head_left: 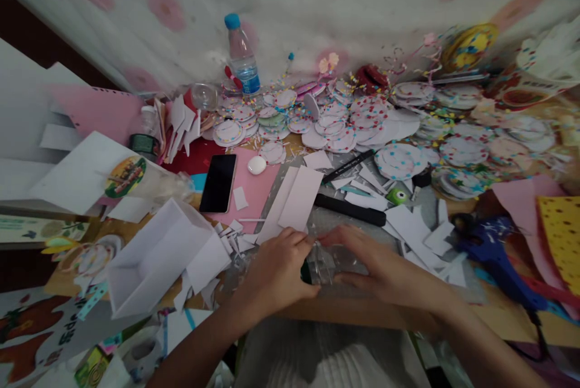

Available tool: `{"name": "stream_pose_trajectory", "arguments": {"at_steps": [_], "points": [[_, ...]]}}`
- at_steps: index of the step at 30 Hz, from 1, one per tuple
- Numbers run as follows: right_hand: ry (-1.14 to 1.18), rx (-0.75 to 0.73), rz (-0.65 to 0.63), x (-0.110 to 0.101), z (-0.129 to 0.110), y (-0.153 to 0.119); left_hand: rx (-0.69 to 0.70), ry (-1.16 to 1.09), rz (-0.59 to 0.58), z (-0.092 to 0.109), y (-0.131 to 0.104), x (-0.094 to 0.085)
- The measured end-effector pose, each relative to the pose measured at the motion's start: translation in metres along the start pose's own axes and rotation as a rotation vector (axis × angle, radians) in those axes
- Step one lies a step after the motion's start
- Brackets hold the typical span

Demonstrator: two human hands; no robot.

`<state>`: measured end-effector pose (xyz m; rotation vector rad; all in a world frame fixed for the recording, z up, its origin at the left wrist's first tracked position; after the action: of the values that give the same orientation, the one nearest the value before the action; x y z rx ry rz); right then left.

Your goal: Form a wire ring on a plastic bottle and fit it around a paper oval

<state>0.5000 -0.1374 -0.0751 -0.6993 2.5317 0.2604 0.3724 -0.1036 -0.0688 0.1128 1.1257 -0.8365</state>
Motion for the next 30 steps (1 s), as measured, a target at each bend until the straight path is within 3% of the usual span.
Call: {"name": "stream_pose_trajectory", "arguments": {"at_steps": [9,30], "points": [[-0.036,-0.013,-0.004,-0.0023,-0.0095,0.0037,0.016,-0.002,0.022,-0.0007,-0.0017,0.0006],[-0.096,0.029,0.063,0.0007,-0.0045,0.0035,0.003,0.017,0.02,0.0005,-0.0034,0.0014]]}}
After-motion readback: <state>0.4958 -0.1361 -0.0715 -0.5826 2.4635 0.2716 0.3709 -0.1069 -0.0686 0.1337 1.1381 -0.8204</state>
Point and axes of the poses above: each hand's wrist, its own y-axis towards the middle knuckle, its own x-axis out of the palm, z = x × y, the point moved 7 cm from there along y, towards the middle knuckle, and after that the axes turned 8 degrees about -x, right-handed, at the moved point
